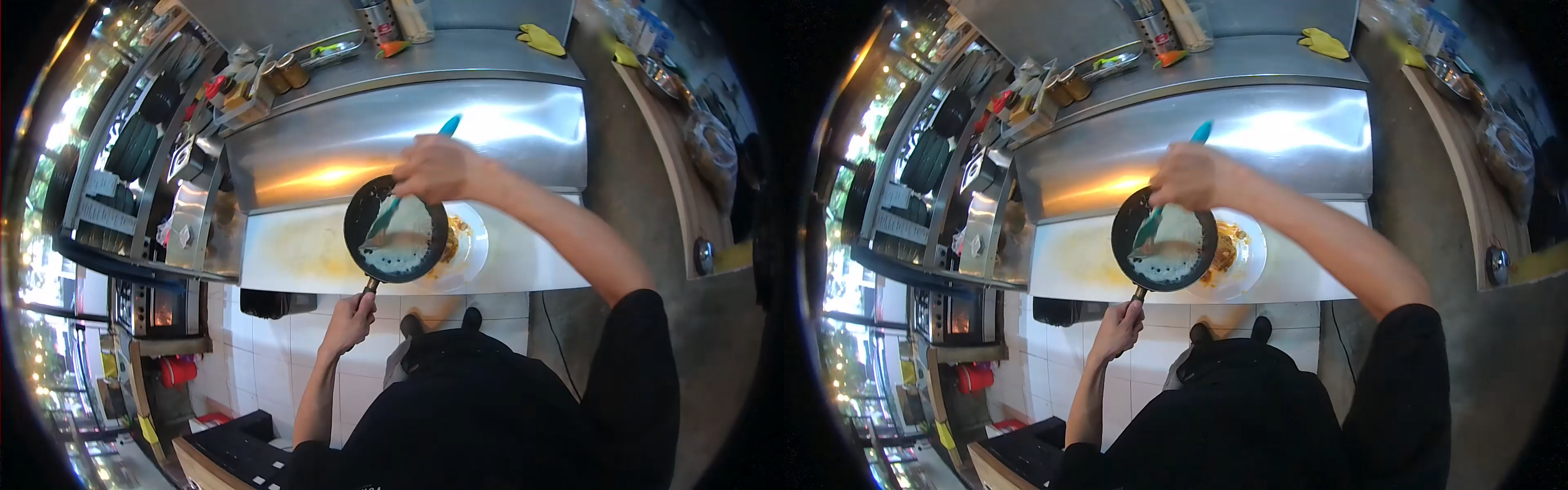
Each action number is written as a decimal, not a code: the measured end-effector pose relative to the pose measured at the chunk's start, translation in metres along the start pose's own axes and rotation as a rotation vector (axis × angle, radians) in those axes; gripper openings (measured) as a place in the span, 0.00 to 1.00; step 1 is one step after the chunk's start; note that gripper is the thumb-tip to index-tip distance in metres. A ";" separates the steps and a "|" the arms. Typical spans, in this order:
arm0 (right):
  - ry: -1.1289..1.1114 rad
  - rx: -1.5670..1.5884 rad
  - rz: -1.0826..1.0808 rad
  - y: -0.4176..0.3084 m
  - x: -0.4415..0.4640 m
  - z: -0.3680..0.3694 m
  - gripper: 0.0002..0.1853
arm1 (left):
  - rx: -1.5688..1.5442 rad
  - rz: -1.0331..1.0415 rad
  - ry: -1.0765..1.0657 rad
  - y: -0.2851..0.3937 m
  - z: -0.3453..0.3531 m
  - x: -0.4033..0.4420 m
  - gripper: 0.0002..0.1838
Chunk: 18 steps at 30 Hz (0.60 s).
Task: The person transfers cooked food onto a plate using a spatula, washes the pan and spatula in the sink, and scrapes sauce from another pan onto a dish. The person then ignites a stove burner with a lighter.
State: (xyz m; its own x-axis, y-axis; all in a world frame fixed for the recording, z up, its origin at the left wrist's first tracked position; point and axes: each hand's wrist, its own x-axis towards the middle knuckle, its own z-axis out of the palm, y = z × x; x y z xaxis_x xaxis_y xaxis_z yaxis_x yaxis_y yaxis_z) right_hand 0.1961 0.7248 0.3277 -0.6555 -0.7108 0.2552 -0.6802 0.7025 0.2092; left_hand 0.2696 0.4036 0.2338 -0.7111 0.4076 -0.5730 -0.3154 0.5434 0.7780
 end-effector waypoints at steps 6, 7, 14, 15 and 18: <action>-0.102 0.034 0.227 0.012 -0.009 0.001 0.03 | -0.032 0.028 0.023 0.000 0.003 -0.009 0.23; -0.076 0.063 0.170 -0.004 -0.011 0.014 0.04 | -0.056 0.028 0.004 0.002 0.003 -0.007 0.23; -0.161 -0.043 0.439 0.004 -0.006 -0.022 0.06 | -0.018 0.050 -0.062 -0.004 -0.020 0.009 0.23; -0.149 -0.015 0.408 -0.005 -0.003 -0.008 0.06 | -0.012 0.065 -0.073 -0.004 -0.024 0.011 0.23; -0.252 -0.026 0.324 -0.032 0.008 0.007 0.08 | 0.064 0.113 -0.047 -0.016 -0.029 0.032 0.23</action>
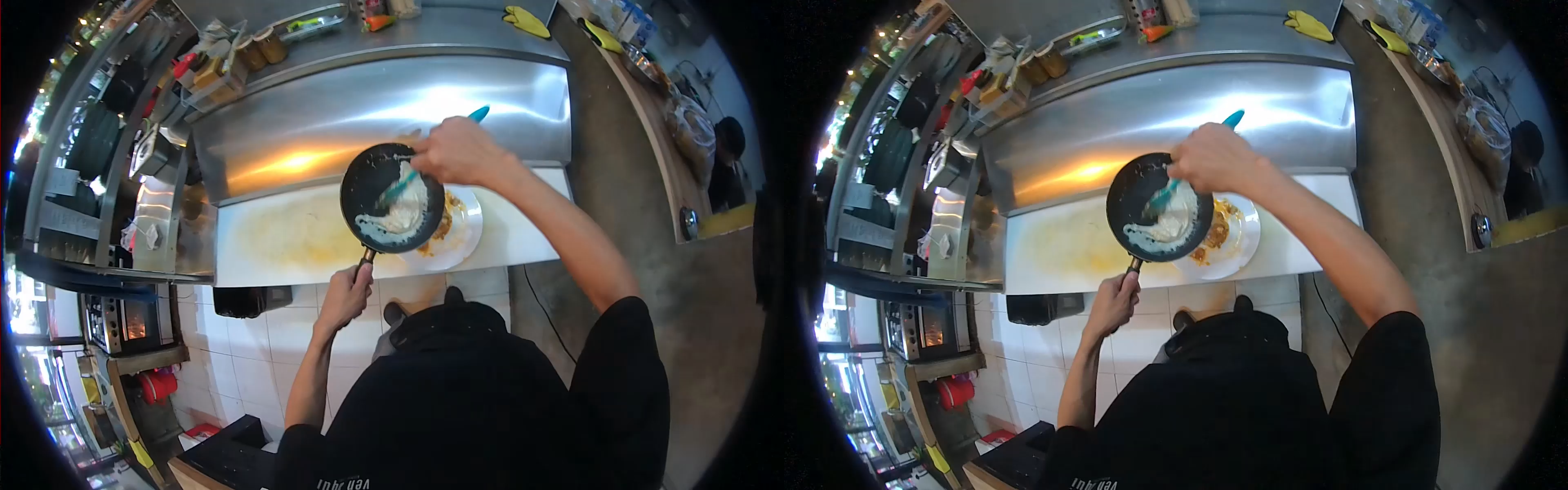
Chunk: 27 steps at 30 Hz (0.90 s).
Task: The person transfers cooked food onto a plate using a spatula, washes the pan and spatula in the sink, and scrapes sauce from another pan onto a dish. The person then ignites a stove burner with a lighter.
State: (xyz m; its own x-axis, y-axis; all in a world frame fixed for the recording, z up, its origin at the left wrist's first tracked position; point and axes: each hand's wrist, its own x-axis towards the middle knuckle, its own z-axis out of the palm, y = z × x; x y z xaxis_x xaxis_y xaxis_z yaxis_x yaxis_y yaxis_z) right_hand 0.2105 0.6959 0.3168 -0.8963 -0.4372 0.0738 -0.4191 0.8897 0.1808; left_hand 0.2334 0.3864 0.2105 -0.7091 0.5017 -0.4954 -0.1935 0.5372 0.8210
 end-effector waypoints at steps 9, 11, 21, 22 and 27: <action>-0.066 -0.065 0.111 0.016 -0.019 0.028 0.03 | 0.073 0.037 -0.022 -0.014 -0.010 0.020 0.23; 0.068 -0.059 0.185 0.038 -0.025 0.016 0.03 | 0.066 0.088 -0.001 -0.020 -0.006 0.021 0.20; 0.072 0.083 0.142 0.067 -0.042 0.065 0.02 | 0.151 0.011 0.126 -0.010 0.030 0.027 0.21; 0.098 0.115 0.126 0.069 -0.046 0.076 0.02 | 0.174 0.051 0.137 -0.015 0.033 0.030 0.22; 0.144 0.150 0.080 0.072 -0.064 0.094 0.02 | 0.356 0.127 0.184 -0.026 0.040 0.041 0.22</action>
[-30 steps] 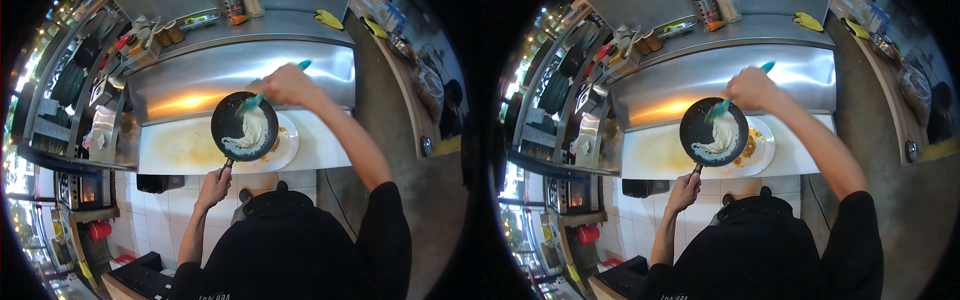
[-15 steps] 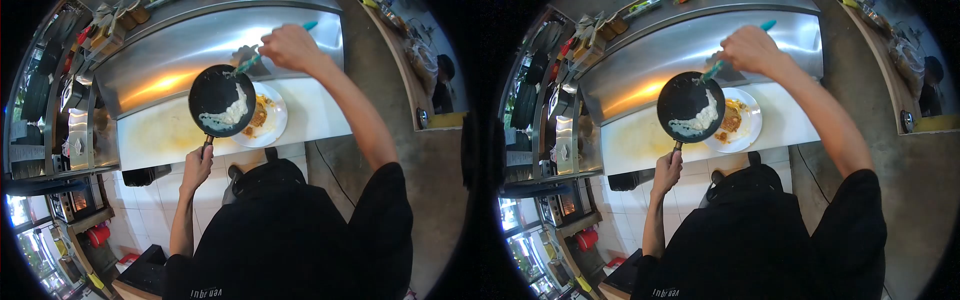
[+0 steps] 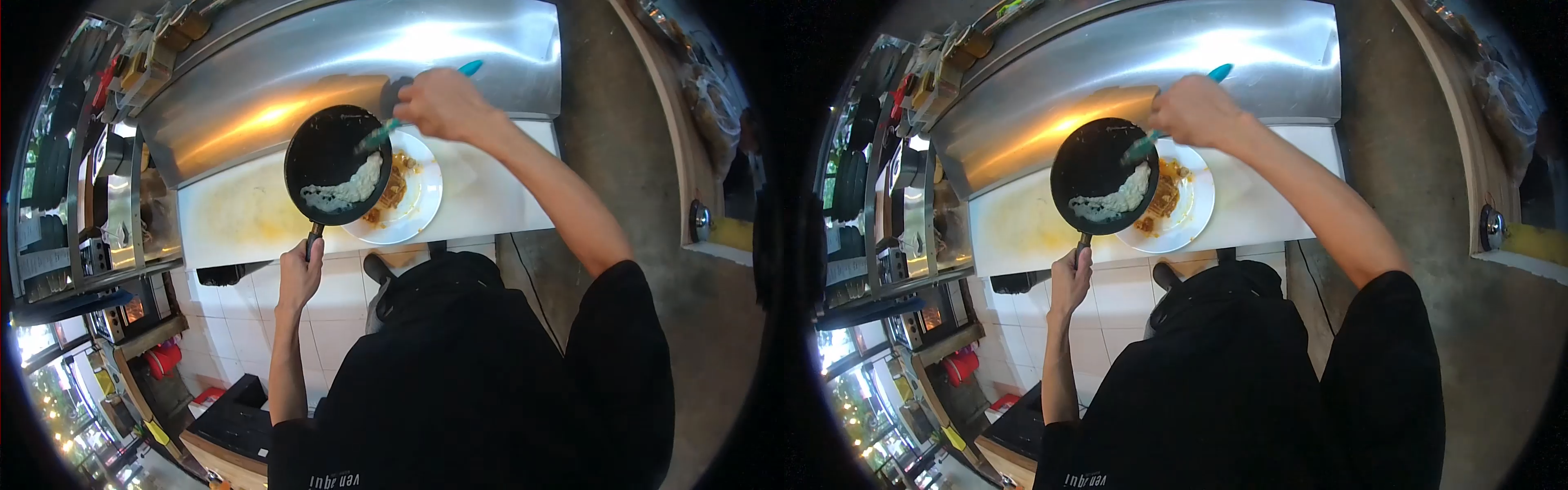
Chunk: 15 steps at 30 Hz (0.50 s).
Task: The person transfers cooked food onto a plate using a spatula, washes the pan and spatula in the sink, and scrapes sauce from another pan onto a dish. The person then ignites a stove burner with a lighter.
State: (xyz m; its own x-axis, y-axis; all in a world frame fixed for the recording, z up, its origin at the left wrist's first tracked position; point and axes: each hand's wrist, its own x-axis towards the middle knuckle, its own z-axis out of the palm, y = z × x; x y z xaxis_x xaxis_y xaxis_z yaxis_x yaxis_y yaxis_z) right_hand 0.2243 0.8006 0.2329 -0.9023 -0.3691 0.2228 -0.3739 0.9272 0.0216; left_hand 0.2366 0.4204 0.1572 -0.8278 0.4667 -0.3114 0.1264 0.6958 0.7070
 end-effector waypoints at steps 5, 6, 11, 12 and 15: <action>-0.217 -0.085 0.041 -0.009 -0.001 0.014 0.03 | 0.017 -0.010 0.056 0.013 0.006 0.001 0.23; -0.224 -0.076 0.051 -0.008 -0.002 0.018 0.03 | 0.059 0.005 0.060 0.014 0.006 0.001 0.23; 0.187 -0.023 -0.146 -0.028 0.045 -0.041 0.04 | 0.063 0.012 0.060 0.010 0.005 0.000 0.23; 0.121 -0.046 -0.188 -0.040 0.060 -0.047 0.06 | 0.072 0.017 0.053 0.009 0.003 0.001 0.23; 0.116 -0.079 -0.280 -0.068 0.071 -0.024 0.05 | 0.121 0.015 0.046 0.015 0.005 0.007 0.23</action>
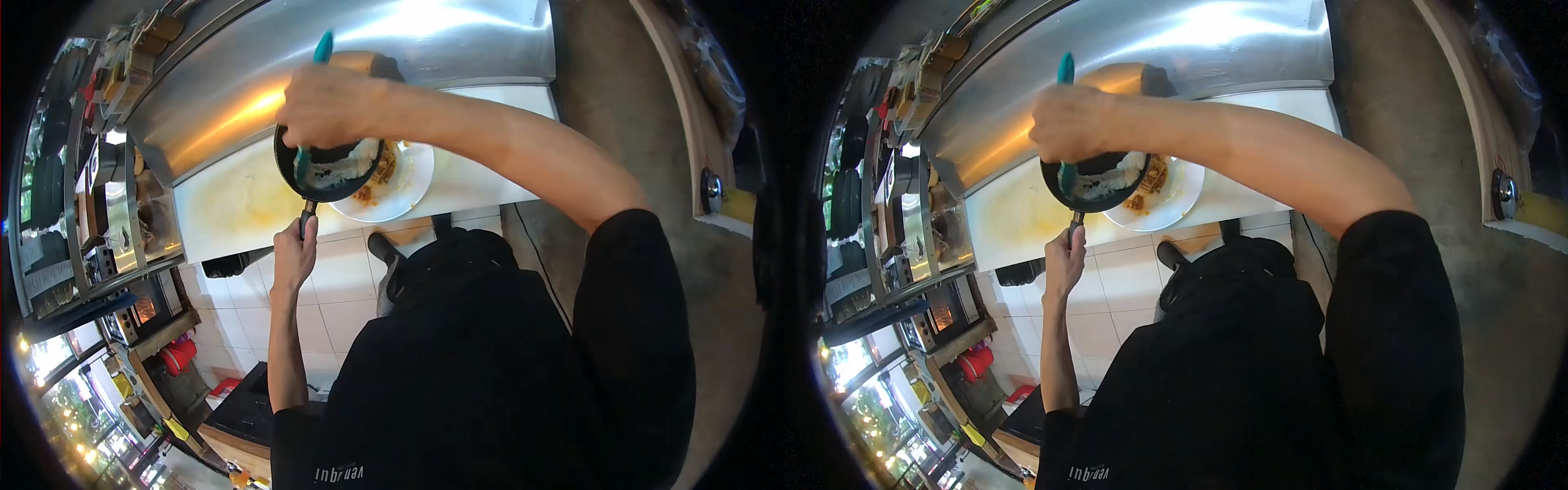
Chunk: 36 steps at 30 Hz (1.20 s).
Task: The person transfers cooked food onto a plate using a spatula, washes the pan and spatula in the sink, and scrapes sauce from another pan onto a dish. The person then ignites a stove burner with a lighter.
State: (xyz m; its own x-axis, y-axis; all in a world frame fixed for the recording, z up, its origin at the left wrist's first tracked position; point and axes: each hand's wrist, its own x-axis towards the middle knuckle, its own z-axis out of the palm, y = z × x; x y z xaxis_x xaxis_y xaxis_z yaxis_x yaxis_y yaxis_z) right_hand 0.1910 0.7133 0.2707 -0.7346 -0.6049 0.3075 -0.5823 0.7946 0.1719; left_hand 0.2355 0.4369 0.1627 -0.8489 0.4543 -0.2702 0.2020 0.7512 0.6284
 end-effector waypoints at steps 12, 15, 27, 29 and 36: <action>-0.225 -0.035 -0.036 -0.015 -0.024 0.015 0.04 | 0.130 0.055 0.028 0.008 -0.011 -0.001 0.23; -0.149 0.049 0.031 0.007 -0.045 0.003 0.05 | 0.087 0.006 0.018 0.005 -0.010 -0.004 0.22; -0.443 -0.086 0.285 0.020 -0.083 0.027 0.06 | 0.166 0.042 0.029 0.010 -0.002 -0.003 0.20; -0.267 -0.015 0.313 0.020 -0.085 0.026 0.06 | 0.166 0.040 0.043 0.011 0.002 -0.008 0.19; -0.303 -0.038 0.266 0.020 -0.094 0.036 0.07 | 0.127 0.083 0.130 0.001 0.019 -0.012 0.18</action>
State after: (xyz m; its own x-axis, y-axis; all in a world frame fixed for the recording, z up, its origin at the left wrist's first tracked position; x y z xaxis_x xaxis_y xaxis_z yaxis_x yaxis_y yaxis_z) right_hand 0.2355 0.7842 0.2113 -0.9306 -0.3616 0.0566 -0.3491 0.9234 0.1596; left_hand 0.2548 0.4412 0.1524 -0.8810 0.4576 -0.1203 0.3265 0.7720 0.5454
